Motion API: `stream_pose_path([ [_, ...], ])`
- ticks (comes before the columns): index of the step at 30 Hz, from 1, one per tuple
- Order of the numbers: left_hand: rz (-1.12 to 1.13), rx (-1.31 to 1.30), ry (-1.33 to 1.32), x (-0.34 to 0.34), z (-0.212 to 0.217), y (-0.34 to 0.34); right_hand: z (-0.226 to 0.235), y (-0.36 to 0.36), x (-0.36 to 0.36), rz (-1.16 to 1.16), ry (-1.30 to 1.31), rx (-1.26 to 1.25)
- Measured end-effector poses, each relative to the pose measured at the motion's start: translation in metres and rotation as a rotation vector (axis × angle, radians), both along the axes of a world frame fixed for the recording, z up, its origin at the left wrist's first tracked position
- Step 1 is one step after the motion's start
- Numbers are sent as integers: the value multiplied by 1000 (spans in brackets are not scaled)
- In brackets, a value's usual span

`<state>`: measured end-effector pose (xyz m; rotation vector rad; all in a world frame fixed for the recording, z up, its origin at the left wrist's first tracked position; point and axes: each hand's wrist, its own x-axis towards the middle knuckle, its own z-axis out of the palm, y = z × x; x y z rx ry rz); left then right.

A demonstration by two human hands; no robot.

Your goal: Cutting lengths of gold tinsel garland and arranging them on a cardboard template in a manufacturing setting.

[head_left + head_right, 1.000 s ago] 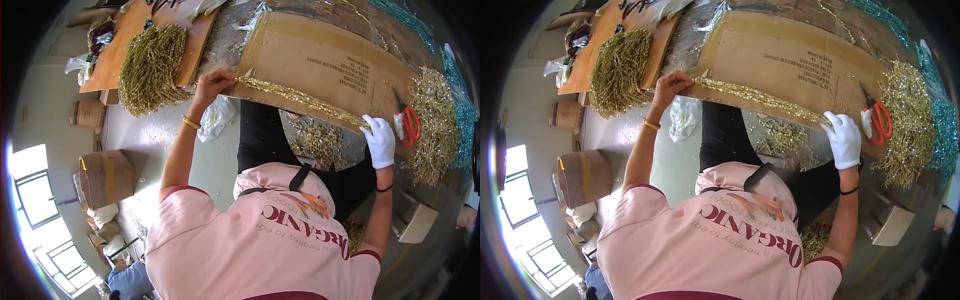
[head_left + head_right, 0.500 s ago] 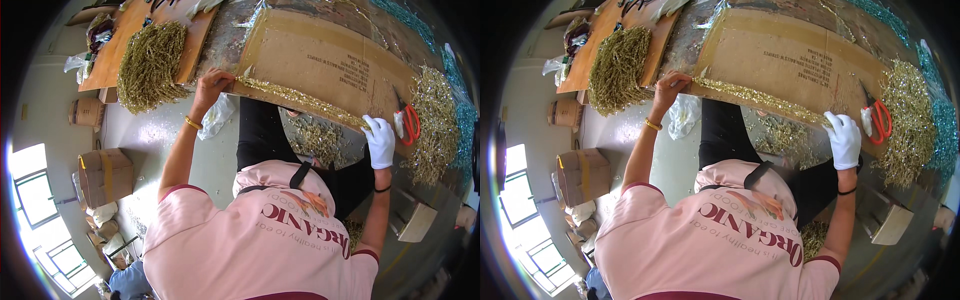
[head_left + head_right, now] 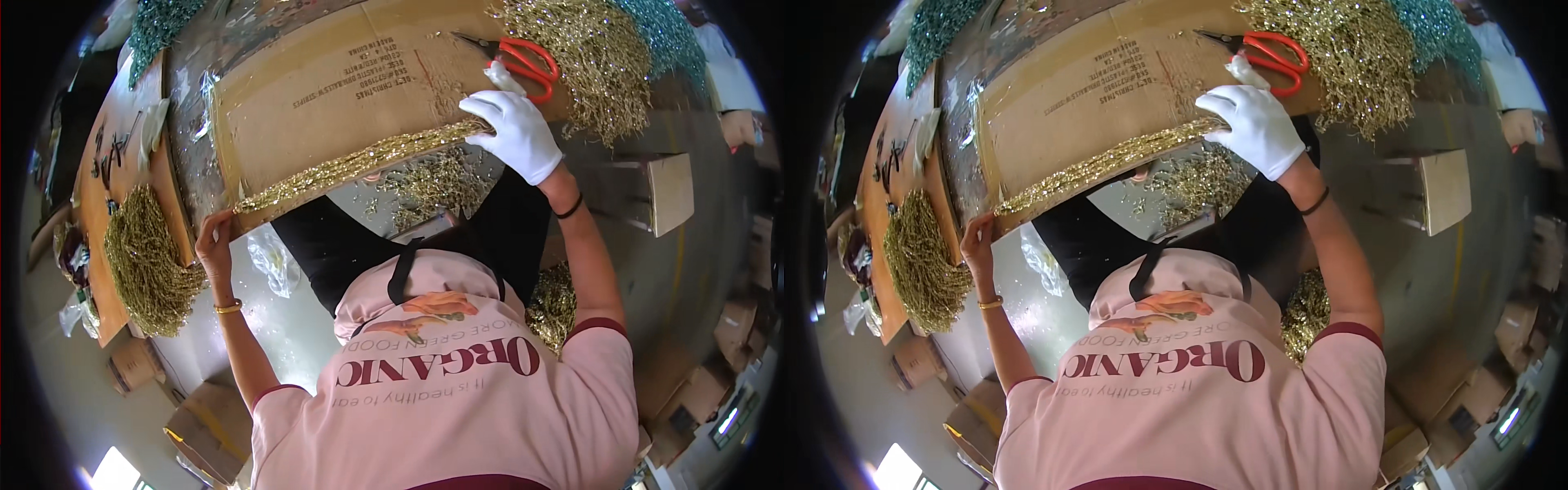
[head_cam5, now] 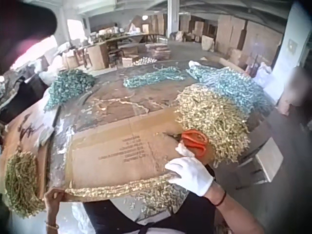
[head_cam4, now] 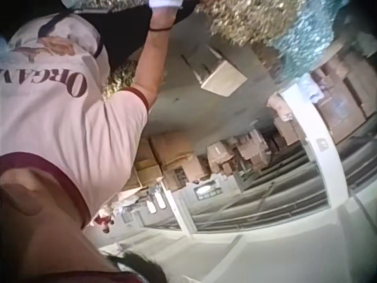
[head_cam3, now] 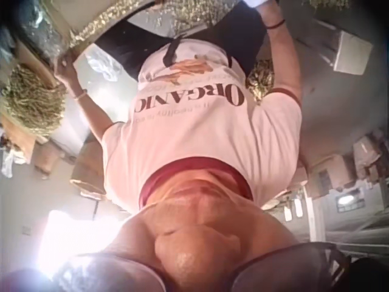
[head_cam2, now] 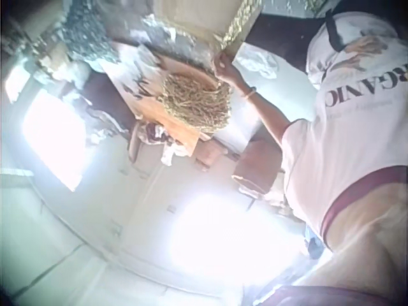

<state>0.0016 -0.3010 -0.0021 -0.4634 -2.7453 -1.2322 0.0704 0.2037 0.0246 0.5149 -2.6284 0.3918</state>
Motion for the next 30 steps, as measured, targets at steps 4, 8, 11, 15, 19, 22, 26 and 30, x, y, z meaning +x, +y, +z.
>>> stream_pose_path([
  [4,-1,10,-40,-4,3,3,-15,10,11,14,10,-11],
  [8,-54,0,1,0,10,-1,-13,1,8,-46,4,-112],
  [11,-2,79,-158,9,19,6,-21,-5,5,-96,2,-130],
  [15,-41,92,-109,3,13,11,-8,13,10,-89,-183,-124],
  [19,-55,76,-23,6,7,8,6,22,29,-181,-335,-242],
  [22,-1,161,-76,10,7,10,13,-14,34,-148,-99,-208],
  [26,1,117,-58,8,11,13,-21,-34,18,-63,40,-84],
  [30,-23,52,-7,7,12,12,-28,-20,3,17,15,-100],
])
